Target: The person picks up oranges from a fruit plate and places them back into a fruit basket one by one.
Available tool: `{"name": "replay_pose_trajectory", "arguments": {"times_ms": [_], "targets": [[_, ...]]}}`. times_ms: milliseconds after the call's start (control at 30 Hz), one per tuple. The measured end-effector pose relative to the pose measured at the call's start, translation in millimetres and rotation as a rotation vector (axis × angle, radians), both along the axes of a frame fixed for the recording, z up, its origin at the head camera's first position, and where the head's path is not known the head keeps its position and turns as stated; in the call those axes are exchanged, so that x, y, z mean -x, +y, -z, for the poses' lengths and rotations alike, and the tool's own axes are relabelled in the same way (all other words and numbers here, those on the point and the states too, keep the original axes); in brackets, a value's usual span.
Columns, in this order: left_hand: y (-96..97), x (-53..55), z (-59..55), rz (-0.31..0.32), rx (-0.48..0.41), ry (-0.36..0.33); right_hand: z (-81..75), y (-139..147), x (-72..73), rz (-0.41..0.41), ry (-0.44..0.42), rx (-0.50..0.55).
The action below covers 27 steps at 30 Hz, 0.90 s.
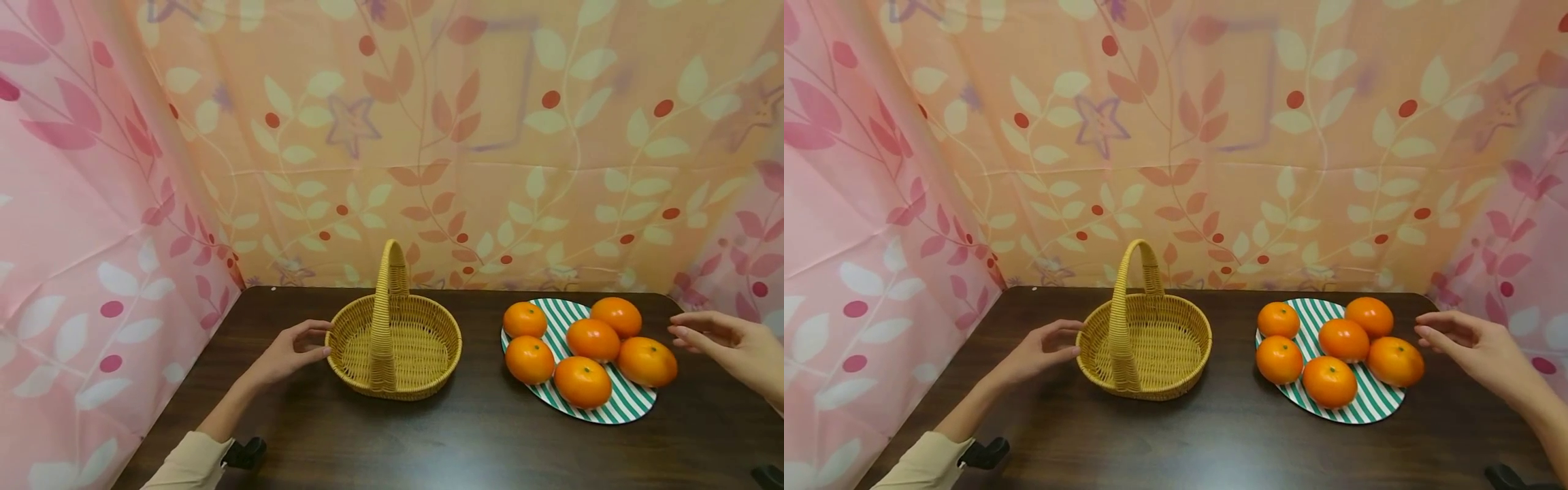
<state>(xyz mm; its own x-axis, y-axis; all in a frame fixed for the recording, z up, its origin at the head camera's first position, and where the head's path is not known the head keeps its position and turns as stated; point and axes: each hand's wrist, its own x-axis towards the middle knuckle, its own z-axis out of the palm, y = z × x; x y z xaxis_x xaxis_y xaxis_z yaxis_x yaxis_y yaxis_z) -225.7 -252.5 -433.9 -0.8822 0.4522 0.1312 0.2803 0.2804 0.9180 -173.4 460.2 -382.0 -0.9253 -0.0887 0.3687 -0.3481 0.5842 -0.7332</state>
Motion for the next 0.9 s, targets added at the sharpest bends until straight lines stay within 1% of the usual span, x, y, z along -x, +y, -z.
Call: {"name": "replay_pose_trajectory", "arguments": {"times_ms": [200,300,367,500,633,667,800,900], "targets": [[0.1,0.9,-0.9,-0.032,0.049,0.024,10.5,12.1,1.8,0.004,0.022,-0.01],[0.4,1.8,-1.9,-0.031,0.057,0.026,15.8,17.6,1.6,0.035,-0.004,-0.043],[0.6,2.1,-2.4,-0.031,0.06,0.025,19.7,20.6,1.0,0.039,-0.034,-0.07],[1.0,2.0,-3.9,-0.026,0.058,0.02,29.4,26.3,0.5,0.003,-0.105,-0.13],[0.6,1.7,-4.7,-0.031,0.067,0.025,38.2,29.9,2.8,-0.05,-0.135,-0.174],[0.4,1.6,-4.9,-0.031,0.066,0.023,40.4,30.5,3.6,-0.067,-0.131,-0.182],[0.0,1.4,-4.4,-0.033,0.066,0.01,48.6,30.8,3.8,-0.118,-0.146,-0.168],[-0.5,1.6,-3.2,-0.03,0.061,0.002,53.7,30.8,2.6,-0.125,-0.172,-0.159]]}}
